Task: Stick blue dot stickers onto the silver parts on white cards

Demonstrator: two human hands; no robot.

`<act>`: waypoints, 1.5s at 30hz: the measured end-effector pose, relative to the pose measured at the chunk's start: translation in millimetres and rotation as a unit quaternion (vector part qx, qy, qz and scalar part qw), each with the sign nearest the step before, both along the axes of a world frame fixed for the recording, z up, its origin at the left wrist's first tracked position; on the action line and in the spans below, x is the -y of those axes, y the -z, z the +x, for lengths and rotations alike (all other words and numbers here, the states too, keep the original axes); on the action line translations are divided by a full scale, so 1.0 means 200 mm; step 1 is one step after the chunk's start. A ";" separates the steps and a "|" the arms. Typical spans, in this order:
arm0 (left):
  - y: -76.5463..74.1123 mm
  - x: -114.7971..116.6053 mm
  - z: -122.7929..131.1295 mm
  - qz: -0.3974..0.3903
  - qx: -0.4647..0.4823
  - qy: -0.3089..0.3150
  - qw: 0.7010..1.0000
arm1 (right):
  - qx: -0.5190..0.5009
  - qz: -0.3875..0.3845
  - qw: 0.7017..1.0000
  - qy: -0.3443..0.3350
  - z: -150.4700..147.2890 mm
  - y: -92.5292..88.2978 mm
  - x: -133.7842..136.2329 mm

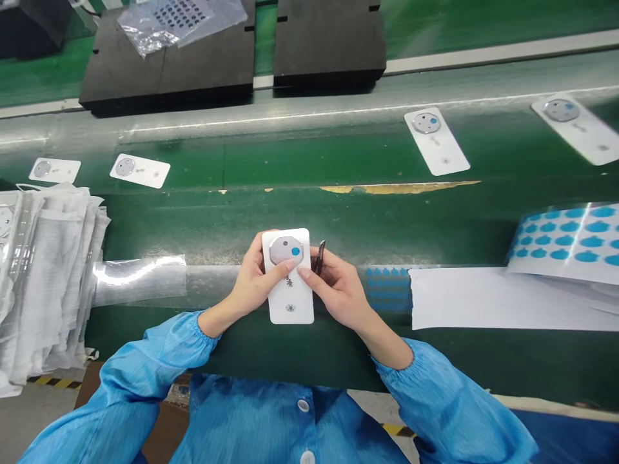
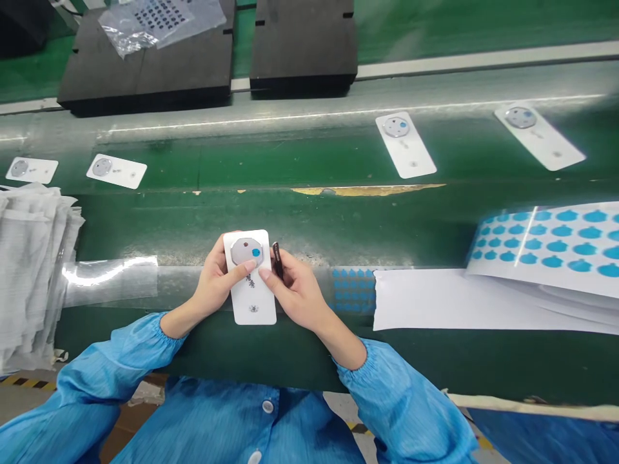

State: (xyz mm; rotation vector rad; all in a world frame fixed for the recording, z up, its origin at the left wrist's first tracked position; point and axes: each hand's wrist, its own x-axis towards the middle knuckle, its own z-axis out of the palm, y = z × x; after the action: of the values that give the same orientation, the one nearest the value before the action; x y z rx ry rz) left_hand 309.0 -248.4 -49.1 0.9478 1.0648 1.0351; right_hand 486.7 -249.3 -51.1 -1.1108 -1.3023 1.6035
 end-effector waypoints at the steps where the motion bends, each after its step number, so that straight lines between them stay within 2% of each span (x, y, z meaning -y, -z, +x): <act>1: 0.00 0.01 0.01 -0.005 0.000 -0.012 1.000 | 0.007 0.012 1.000 -0.006 0.00 0.01 0.01; 7: -0.02 0.03 0.02 -0.023 -0.006 -0.047 0.999 | 0.087 0.106 0.991 -0.006 -0.02 0.04 0.04; 11: -0.02 0.02 0.01 -0.044 0.004 -0.056 0.997 | 0.136 0.197 0.971 0.001 -0.03 0.04 0.04; 14: -0.01 0.03 0.02 -0.028 0.015 -0.078 0.996 | 0.144 0.259 0.955 -0.006 -0.02 0.04 0.04; 17: 0.00 0.04 0.03 -0.025 0.019 -0.081 0.996 | 0.140 0.279 0.950 -0.016 -0.02 0.05 0.04; 21: 0.01 0.03 0.02 -0.035 0.029 -0.078 0.996 | 0.129 0.264 0.956 -0.007 -0.03 0.05 0.05; 28: 0.00 0.03 0.01 -0.004 0.022 -0.096 0.995 | 0.102 0.202 0.974 -0.010 -0.03 0.06 0.05; 36: 0.03 0.03 0.01 -0.048 0.078 -0.086 0.992 | 0.022 0.051 0.998 0.001 -0.02 0.06 0.05; 39: 0.02 0.03 0.02 -0.040 0.048 -0.079 0.995 | 0.032 0.055 0.998 0.002 -0.02 0.07 0.05; 42: 0.00 0.03 0.02 -0.038 0.016 -0.092 0.995 | 0.068 0.089 0.994 -0.005 -0.02 0.08 0.06; 45: -0.02 0.00 -0.01 -0.045 0.034 -0.120 0.991 | 0.076 0.118 0.990 -0.014 -0.04 0.08 0.05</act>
State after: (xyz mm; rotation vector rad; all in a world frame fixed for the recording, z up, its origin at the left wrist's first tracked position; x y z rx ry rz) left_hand 307.9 -248.4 -45.5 0.7185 1.1777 1.1963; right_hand 478.8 -259.7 -67.7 -1.0866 -1.5693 1.3627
